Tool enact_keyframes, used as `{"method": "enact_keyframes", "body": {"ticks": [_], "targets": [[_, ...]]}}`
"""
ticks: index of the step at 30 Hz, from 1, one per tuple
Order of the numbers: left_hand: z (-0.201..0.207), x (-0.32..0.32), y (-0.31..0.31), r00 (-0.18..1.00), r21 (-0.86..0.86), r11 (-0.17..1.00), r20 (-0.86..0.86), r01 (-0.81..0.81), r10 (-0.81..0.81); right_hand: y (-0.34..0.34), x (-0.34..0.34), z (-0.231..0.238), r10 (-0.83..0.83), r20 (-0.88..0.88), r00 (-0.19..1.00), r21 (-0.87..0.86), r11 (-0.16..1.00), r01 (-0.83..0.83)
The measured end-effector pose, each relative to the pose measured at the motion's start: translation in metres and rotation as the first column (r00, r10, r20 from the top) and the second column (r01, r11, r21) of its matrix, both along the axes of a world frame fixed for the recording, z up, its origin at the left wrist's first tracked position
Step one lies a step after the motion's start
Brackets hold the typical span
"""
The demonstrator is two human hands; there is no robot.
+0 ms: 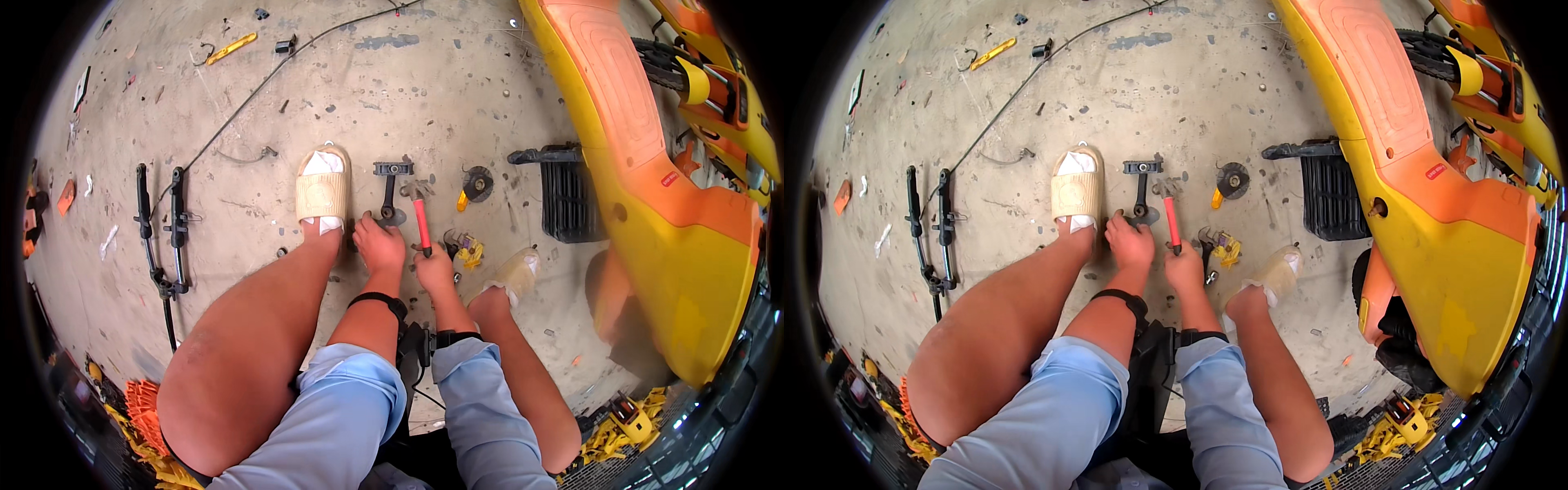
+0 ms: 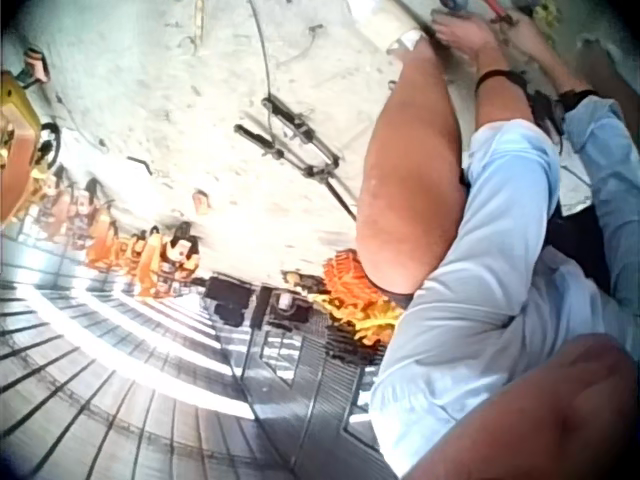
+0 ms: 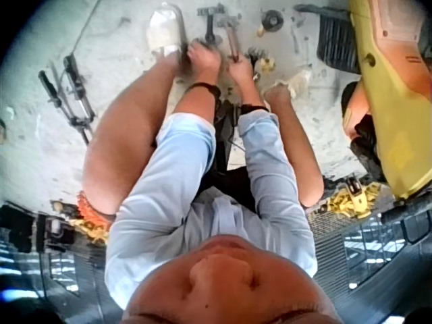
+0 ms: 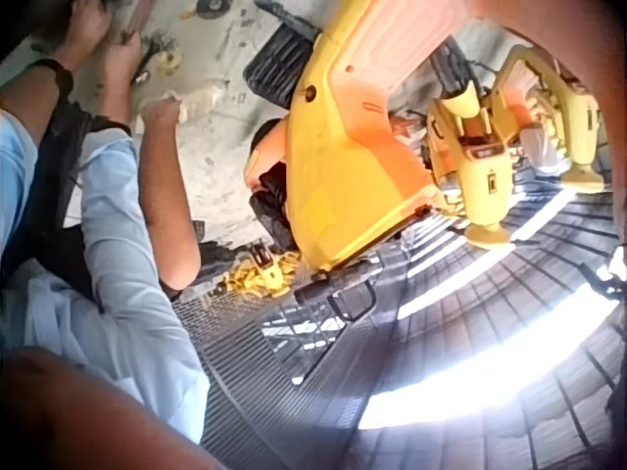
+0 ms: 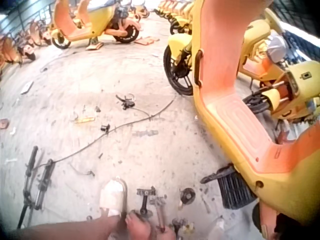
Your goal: The person uses a hammer and a pair of pliers to disassemble or repair a black scooter pedal while sitting on the floor of a warehouse.
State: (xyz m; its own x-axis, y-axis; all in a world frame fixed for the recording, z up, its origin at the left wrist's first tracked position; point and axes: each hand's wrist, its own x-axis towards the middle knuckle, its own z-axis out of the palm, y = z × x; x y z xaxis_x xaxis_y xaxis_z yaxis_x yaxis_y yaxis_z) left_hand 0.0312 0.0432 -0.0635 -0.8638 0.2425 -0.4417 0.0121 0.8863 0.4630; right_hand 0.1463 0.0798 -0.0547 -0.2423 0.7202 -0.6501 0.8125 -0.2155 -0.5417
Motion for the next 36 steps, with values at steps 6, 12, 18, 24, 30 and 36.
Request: {"method": "enact_keyframes", "body": {"ticks": [6, 12, 18, 24, 30, 36], "targets": [[-0.002, -0.009, -0.002, 0.997, -0.016, 0.997, -0.015, 0.069, -0.069, 0.015, -0.004, 0.040, -0.261, 0.017, 0.965, -0.324, 0.912, 0.252], [-0.002, -0.004, 0.010, 1.000, -0.041, 0.999, 0.017, 0.010, -0.009, 0.036, -0.010, 0.056, -0.122, -0.138, 0.983, -0.014, 0.993, 0.121], [-0.002, 0.005, -0.025, 0.999, -0.094, 0.996, 0.031, -0.007, 0.010, 0.057, -0.093, 0.163, -0.071, -0.502, 0.862, 0.246, 0.944, 0.221], [0.030, 0.018, -0.023, 0.964, -0.159, 0.981, 0.260, 0.109, -0.064, 0.030, -0.039, 0.053, 0.124, 0.019, 0.992, 0.414, 0.902, -0.121], [0.066, -0.001, -0.033, 0.866, -0.265, 0.943, 0.498, 0.200, -0.044, 0.038, -0.059, 0.093, 0.117, 0.051, 0.992, 0.209, 0.970, -0.125], [0.174, -0.083, 0.057, 0.937, 0.177, 0.982, 0.348, -0.064, -0.002, 0.055, -0.052, 0.109, -0.125, -0.349, 0.929, 0.144, 0.972, 0.185]]}}
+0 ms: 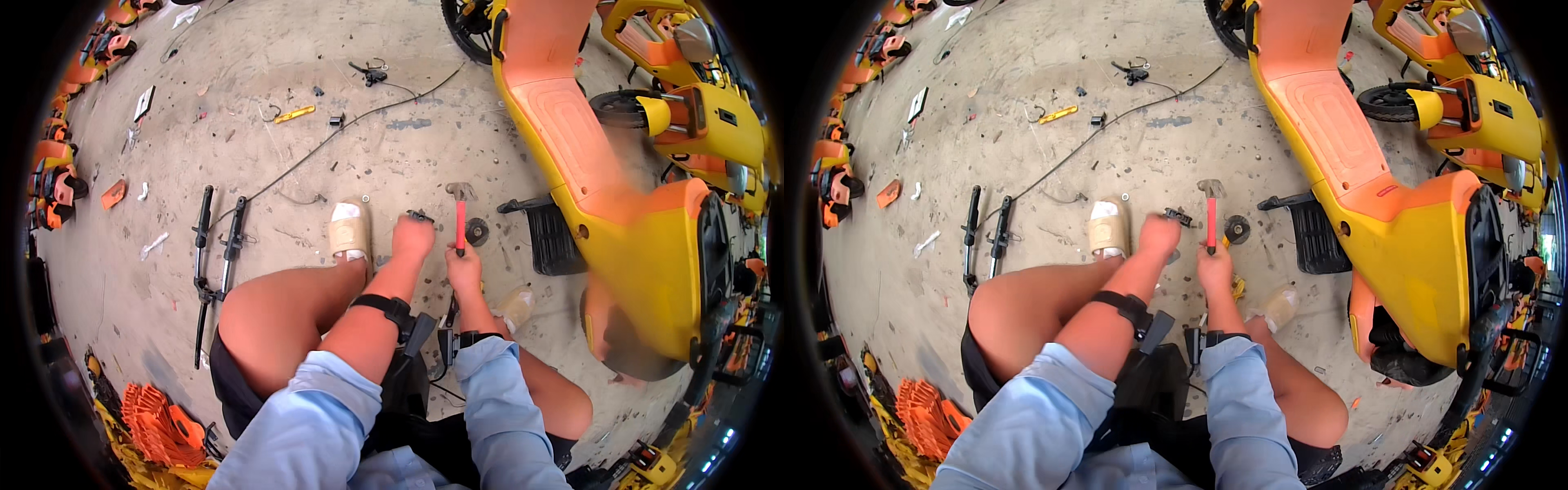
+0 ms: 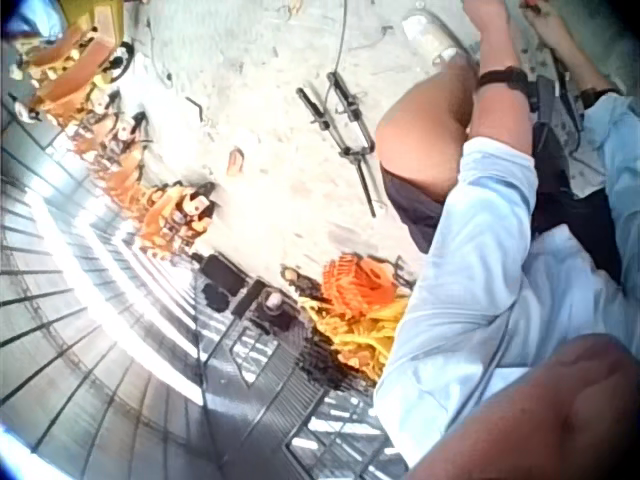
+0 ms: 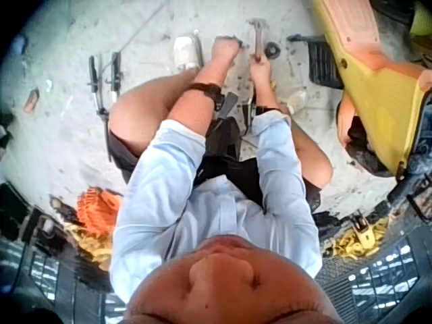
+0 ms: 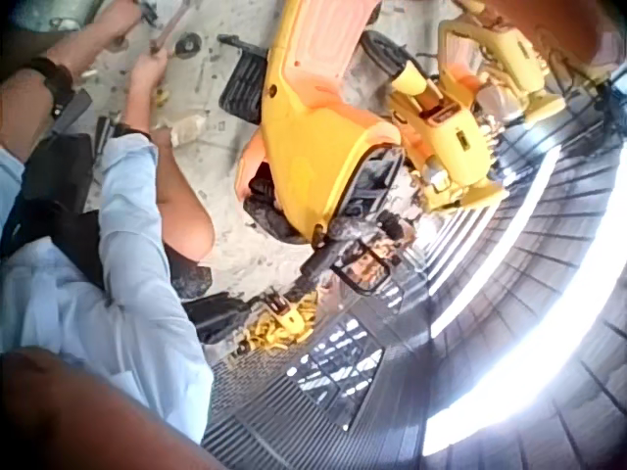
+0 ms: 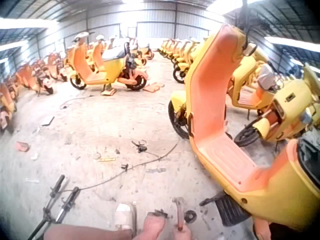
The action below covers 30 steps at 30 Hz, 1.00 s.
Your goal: The person uses a hammer and a pair of pliers to disassemble or repair a black scooter pedal while sitting on the floor of a warehouse.
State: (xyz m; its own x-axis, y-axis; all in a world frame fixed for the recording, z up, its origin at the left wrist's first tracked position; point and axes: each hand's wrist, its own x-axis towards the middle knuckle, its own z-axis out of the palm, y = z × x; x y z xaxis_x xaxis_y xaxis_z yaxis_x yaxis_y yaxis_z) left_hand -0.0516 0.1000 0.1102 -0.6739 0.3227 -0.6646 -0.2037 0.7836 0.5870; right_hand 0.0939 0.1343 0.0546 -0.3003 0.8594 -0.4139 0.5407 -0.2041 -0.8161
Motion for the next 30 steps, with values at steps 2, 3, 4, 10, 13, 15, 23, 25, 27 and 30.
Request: {"method": "enact_keyframes", "body": {"ticks": [2, 3, 4, 10, 13, 15, 23, 25, 27, 30], "targets": [[0.090, -0.031, 0.029, 0.990, 0.304, 0.948, -0.075, -0.094, 0.122, 0.009, -0.013, 0.044, -0.023, -0.125, 0.992, 0.063, 0.998, 0.031], [0.120, -0.051, 0.032, 0.980, 0.469, 0.880, -0.131, -0.069, 0.147, 0.012, -0.030, 0.079, -0.019, -0.172, 0.985, -0.036, 0.999, 0.013], [0.172, -0.058, 0.035, 0.975, 0.571, 0.821, -0.173, -0.018, 0.142, 0.022, -0.036, 0.112, -0.033, -0.197, 0.980, -0.125, 0.992, 0.008], [0.291, -0.072, -0.036, 0.945, 0.713, 0.692, -0.291, 0.111, 0.149, 0.029, -0.065, 0.197, 0.107, -0.267, 0.958, 0.354, 0.935, -0.006], [0.264, -0.073, -0.052, 0.909, 0.559, 0.811, -0.408, 0.174, 0.086, -0.006, -0.053, 0.131, 0.012, -0.410, 0.912, 0.472, 0.859, 0.201], [0.259, -0.080, -0.054, 0.865, 0.526, 0.822, -0.494, 0.219, 0.085, -0.038, -0.037, 0.030, -0.043, -0.058, 0.997, 0.476, 0.877, 0.065], [0.258, -0.125, -0.058, 0.745, 0.423, 0.894, -0.642, 0.147, 0.181, 0.006, -0.063, 0.065, 0.082, -0.010, 0.997, -0.082, 0.993, -0.082], [0.258, -0.131, -0.051, 0.783, 0.456, 0.883, -0.587, 0.110, 0.205, 0.030, -0.077, 0.134, 0.103, -0.068, 0.992, -0.002, 0.995, -0.103], [0.256, -0.134, -0.044, 0.773, 0.479, 0.868, -0.598, 0.130, 0.213, 0.054, -0.087, 0.193, 0.183, -0.025, 0.983, 0.095, 0.979, -0.180], [0.255, -0.131, -0.038, 0.747, 0.399, 0.886, -0.658, 0.237, 0.096, 0.072, -0.096, 0.241, 0.238, -0.088, 0.967, 0.247, 0.946, -0.210]]}}
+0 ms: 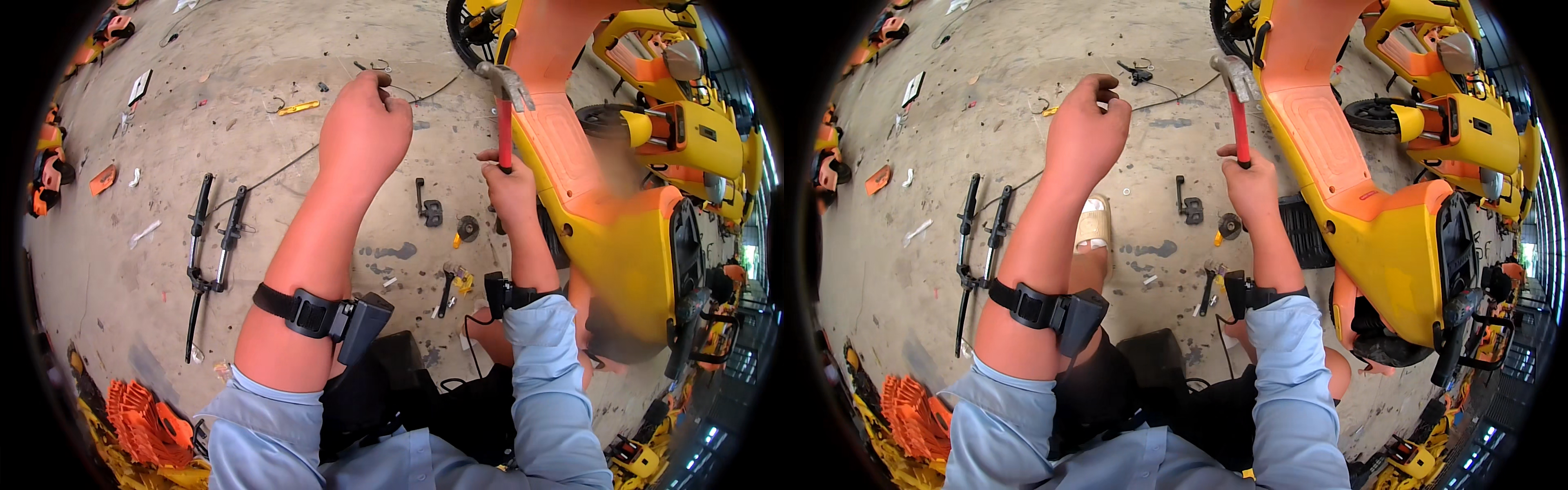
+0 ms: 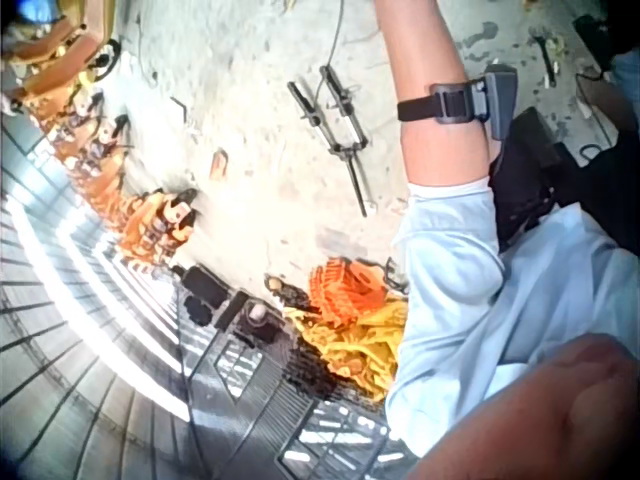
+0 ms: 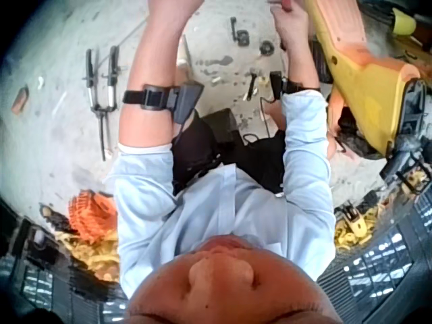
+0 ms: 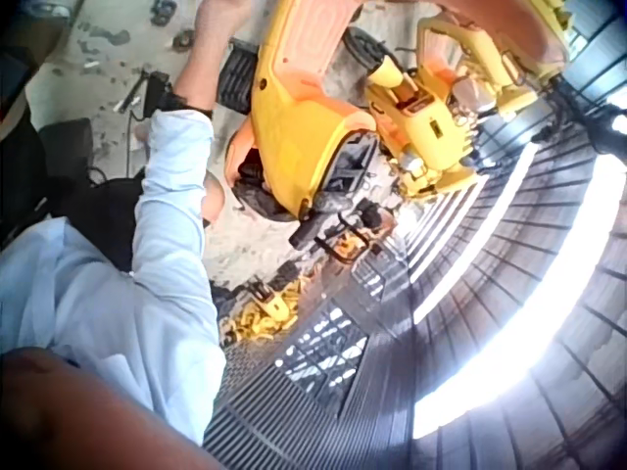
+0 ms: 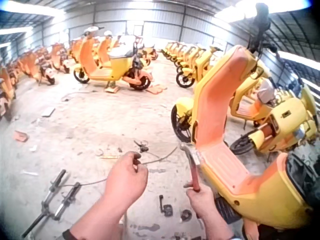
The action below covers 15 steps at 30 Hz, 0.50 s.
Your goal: The person uses a hammer and a pair of pliers to disassemble or repair a black scooter pedal while sitting on the floor of a warehouse.
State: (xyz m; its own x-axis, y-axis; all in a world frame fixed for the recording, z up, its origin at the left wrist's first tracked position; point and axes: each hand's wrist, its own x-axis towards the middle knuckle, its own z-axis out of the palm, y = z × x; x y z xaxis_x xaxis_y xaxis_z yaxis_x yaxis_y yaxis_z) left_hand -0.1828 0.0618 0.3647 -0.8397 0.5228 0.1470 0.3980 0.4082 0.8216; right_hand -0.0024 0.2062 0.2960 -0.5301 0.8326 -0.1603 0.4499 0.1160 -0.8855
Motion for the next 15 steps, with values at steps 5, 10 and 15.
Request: {"method": "enact_keyframes", "body": {"ticks": [5, 10, 15], "targets": [[-0.010, 0.017, 0.021, 0.981, -0.243, 0.952, -0.013, 0.187, -0.196, 0.002, 0.026, -0.079, -0.052, -0.078, 0.996, 0.053, 0.997, 0.056], [-0.015, 0.031, 0.023, 0.924, -0.442, 0.821, 0.054, 0.361, -0.378, -0.036, 0.056, -0.205, -0.139, 0.285, 0.948, -0.447, 0.856, 0.260], [-0.028, 0.034, 0.030, 0.906, -0.476, 0.796, 0.005, 0.374, -0.423, -0.049, 0.071, -0.286, -0.181, 0.361, 0.915, -0.572, 0.732, 0.370]]}}
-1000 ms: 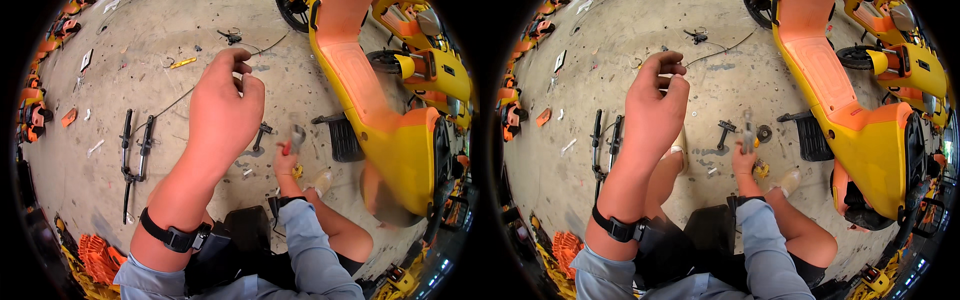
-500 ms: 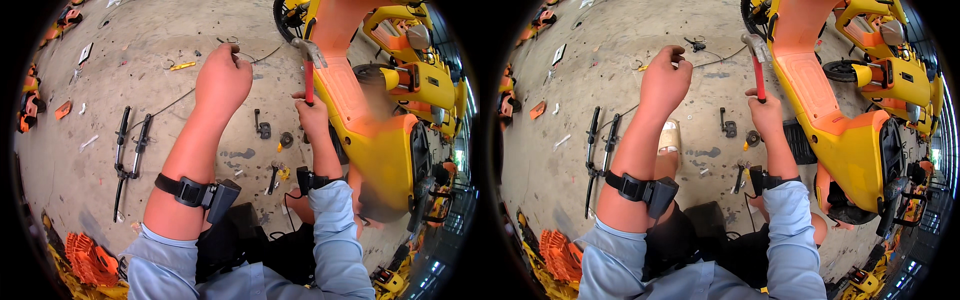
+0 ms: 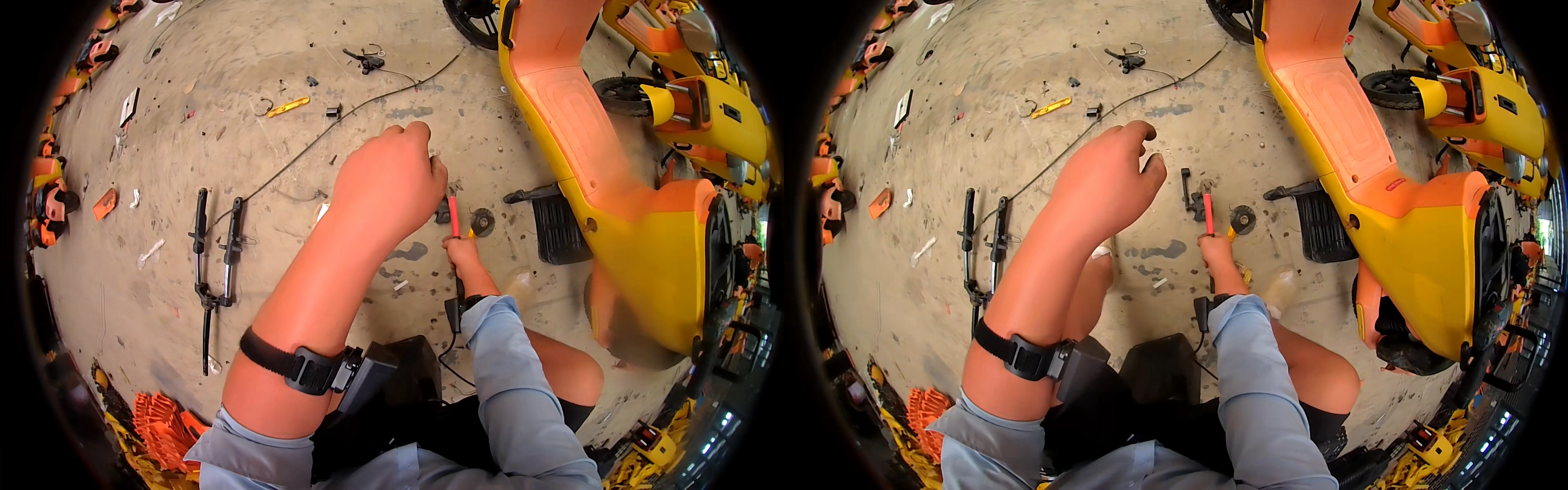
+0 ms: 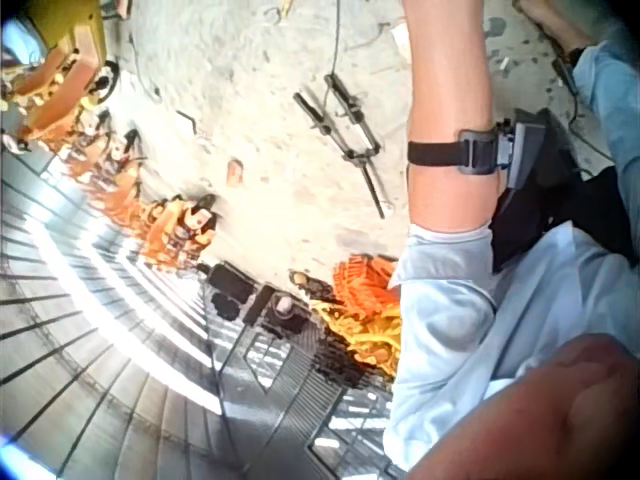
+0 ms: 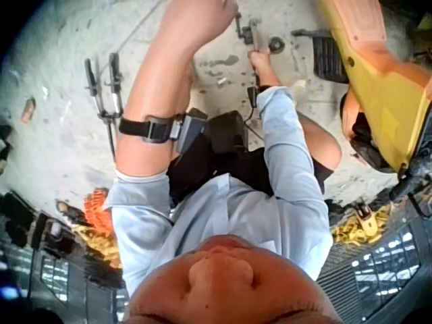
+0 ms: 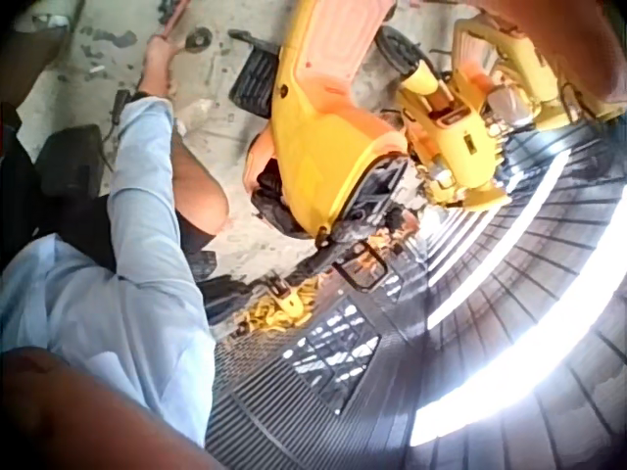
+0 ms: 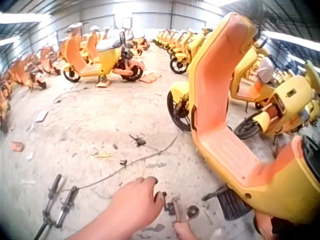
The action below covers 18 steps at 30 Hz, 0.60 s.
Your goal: The person uses a hammer and a pair of pliers to disassemble or repair a black scooter pedal while sitting on the floor of a warehouse.
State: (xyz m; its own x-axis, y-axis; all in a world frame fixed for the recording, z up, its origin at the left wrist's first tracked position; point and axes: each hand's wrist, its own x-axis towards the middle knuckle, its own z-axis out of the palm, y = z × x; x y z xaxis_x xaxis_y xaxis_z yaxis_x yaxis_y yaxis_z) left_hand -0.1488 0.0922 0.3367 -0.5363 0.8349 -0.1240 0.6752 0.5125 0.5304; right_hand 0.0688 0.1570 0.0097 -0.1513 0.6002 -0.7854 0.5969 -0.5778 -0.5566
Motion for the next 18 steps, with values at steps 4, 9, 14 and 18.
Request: {"method": "enact_keyframes", "body": {"ticks": [4, 9, 14, 18], "targets": [[-0.006, 0.001, 0.009, 0.999, -0.104, 0.995, 0.032, 0.007, -0.003, 0.007, -0.014, -0.038, 0.031, 0.004, 1.000, 0.025, 0.999, -0.031], [-0.005, 0.002, 0.013, 0.997, -0.073, 0.996, 0.062, 0.042, -0.038, 0.030, -0.059, -0.073, 0.207, 0.235, 0.950, 0.390, 0.875, -0.287], [-0.001, 0.004, 0.011, 0.985, -0.123, 0.992, 0.171, 0.030, -0.008, 0.046, -0.100, -0.058, 0.139, 0.292, 0.946, 0.436, 0.861, -0.261], [-0.009, 0.000, 0.011, 0.987, -0.149, 0.987, 0.153, 0.061, -0.038, 0.067, -0.125, -0.058, 0.212, 0.341, 0.916, 0.449, 0.819, -0.357]]}}
